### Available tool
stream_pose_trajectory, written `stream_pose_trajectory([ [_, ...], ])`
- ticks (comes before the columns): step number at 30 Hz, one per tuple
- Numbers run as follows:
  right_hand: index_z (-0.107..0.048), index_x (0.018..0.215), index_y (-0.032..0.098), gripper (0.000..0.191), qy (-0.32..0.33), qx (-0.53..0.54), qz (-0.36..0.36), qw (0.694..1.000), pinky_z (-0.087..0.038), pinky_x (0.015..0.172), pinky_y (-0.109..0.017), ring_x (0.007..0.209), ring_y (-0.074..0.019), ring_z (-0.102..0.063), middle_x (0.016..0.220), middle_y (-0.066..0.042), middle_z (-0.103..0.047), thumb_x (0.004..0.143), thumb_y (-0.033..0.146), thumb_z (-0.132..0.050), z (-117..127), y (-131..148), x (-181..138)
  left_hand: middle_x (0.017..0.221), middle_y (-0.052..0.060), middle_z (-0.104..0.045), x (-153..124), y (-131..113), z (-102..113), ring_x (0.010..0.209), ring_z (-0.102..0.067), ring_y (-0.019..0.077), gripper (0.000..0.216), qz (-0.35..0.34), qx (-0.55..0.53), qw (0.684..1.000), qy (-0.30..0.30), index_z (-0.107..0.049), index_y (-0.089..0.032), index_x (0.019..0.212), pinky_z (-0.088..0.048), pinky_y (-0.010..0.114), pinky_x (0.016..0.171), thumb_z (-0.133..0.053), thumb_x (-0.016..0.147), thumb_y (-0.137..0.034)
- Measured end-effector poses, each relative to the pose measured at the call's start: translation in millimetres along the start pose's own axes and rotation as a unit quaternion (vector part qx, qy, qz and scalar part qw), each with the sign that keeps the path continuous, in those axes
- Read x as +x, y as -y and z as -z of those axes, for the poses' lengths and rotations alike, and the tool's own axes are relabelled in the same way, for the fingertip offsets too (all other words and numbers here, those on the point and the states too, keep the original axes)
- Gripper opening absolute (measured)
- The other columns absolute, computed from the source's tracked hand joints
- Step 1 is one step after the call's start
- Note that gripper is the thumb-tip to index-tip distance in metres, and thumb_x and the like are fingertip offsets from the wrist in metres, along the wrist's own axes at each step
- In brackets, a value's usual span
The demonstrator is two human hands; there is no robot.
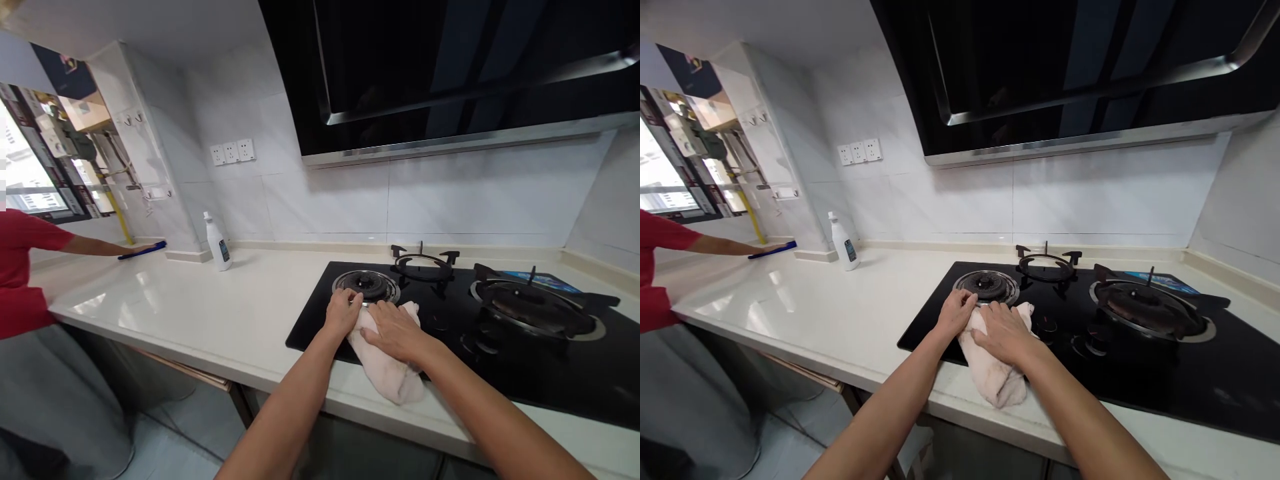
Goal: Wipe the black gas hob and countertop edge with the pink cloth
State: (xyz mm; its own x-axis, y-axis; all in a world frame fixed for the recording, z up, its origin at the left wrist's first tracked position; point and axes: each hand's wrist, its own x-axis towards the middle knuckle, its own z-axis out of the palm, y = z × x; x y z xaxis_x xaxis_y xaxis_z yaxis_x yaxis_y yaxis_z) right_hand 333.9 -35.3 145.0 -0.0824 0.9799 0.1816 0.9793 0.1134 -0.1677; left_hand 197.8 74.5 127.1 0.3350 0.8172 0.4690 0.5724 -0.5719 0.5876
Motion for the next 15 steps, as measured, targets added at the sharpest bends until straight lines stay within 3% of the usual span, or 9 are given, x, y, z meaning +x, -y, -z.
stream_pose_trajectory([
  [5,-0.049,0.093,0.023,0.018,0.008,0.042,0.015,0.999,-0.04,0.092,-0.041,0.099,-0.0226,-0.05,0.105,-0.006,-0.057,0.094,0.04,-0.043,15.1,-13.6,-57.4,0.089,0.003,-0.066,-0.6,-2.3,1.0,0.093,-0.062,0.0184,0.021,-0.014,0.0,1.0,0.01,-0.07,-0.021,0.086,-0.05,0.03,0.087,-0.056,0.098,-0.03],
  [9,-0.047,0.094,0.025,0.008,0.022,0.065,0.004,0.998,-0.041,0.09,-0.037,0.097,-0.0207,-0.051,0.104,-0.005,-0.056,0.089,0.029,-0.042,26.2,-19.1,-94.4,0.087,0.002,-0.065,-0.9,-2.9,-0.8,0.09,-0.063,0.0183,0.019,-0.019,0.001,1.0,0.025,-0.07,-0.022,0.086,-0.05,0.029,0.086,-0.059,0.097,-0.032],
  [15,-0.053,0.108,0.03,0.026,-0.001,0.104,-0.046,0.994,-0.039,0.103,-0.041,0.12,-0.0258,-0.049,0.125,-0.005,-0.056,0.082,0.029,-0.048,12.3,-26.9,-126.1,0.089,0.003,-0.065,-3.2,-6.1,-2.0,0.092,-0.064,0.0199,0.018,-0.018,0.006,0.999,0.031,-0.071,-0.022,0.086,-0.05,0.031,0.087,-0.059,0.097,-0.03],
])
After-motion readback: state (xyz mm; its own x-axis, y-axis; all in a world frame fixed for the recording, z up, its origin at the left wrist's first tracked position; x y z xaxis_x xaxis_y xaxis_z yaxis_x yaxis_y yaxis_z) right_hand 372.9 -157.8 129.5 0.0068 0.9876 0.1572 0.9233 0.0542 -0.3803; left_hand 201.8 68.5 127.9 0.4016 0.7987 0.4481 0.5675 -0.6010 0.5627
